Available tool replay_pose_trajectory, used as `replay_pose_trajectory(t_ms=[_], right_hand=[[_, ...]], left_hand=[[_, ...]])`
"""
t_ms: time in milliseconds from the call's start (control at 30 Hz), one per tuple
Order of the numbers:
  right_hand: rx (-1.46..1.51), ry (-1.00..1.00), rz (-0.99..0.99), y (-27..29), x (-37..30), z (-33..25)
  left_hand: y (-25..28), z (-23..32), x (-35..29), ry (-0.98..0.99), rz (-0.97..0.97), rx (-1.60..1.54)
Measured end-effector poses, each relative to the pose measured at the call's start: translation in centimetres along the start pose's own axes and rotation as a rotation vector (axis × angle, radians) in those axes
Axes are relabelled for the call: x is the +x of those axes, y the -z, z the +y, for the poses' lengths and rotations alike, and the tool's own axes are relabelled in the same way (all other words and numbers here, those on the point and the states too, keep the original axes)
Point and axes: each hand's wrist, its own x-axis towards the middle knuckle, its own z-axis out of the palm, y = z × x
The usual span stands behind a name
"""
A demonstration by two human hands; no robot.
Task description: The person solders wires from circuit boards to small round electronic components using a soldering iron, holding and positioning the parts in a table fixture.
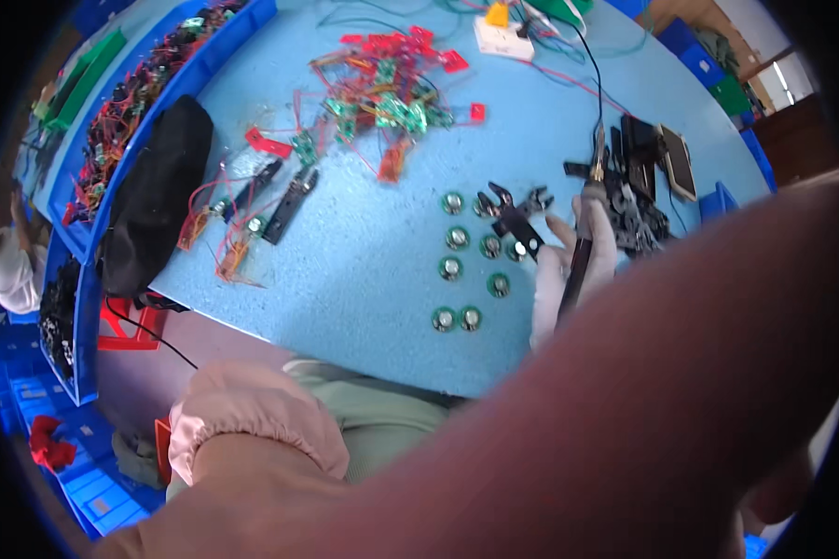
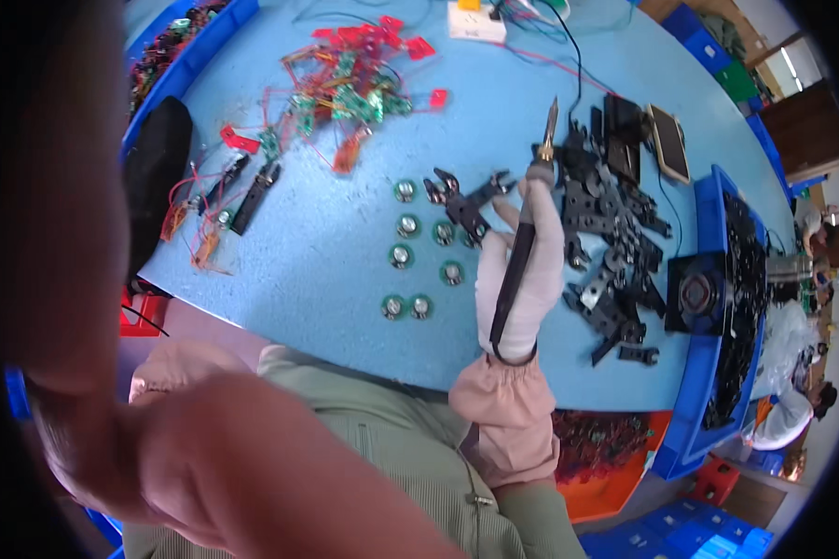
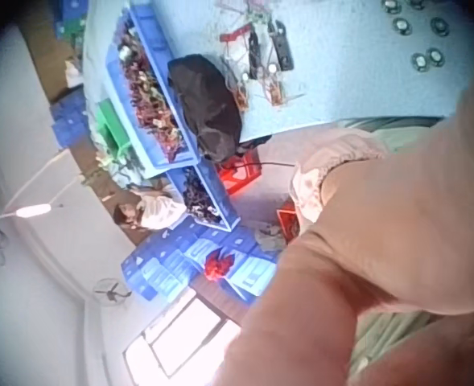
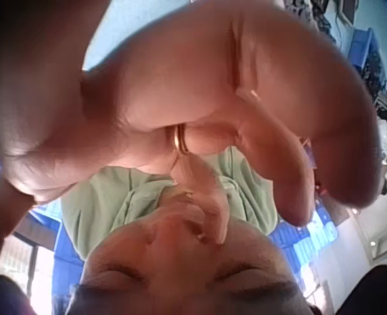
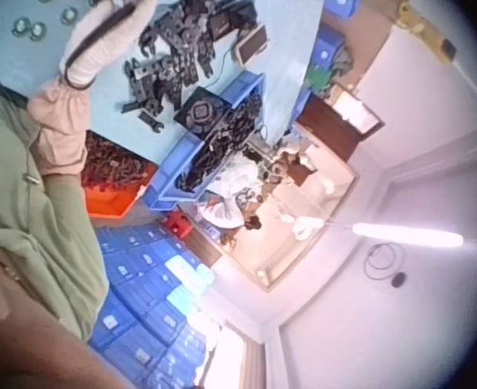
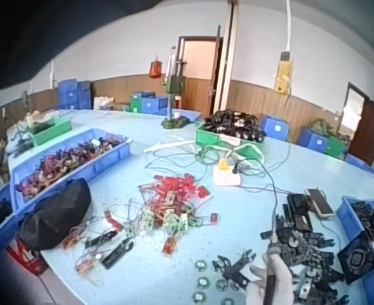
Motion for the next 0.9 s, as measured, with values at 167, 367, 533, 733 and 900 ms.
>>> replay_pose_trajectory(t_ms=[167, 367, 533, 733, 900], right_hand=[[0.065, -0.008, 0.012, 0.1, -1.1, 0.0], [0.062, -0.009, 0.005, 0.2, -0.9, -0.2], [-0.001, 0.015, -0.018, 0.4, -0.8, -0.9], [0.080, 0.049, -0.011, 0.5, -0.9, 0.6], [0.041, 0.070, 0.003, 0.1, -0.9, 0.4]], left_hand=[[-0.6, -0.9, 0.2, 0.015, -0.028, 0.020], [-1.5, -1.2, 0.7, 0.024, -0.063, 0.054], [-1.7, -1.0, 0.2, 0.047, -0.077, 0.095], [-1.2, -0.6, 0.2, 0.041, -0.077, 0.171], [-2.2, -0.1, 0.7, 0.030, -0.099, 0.227]])
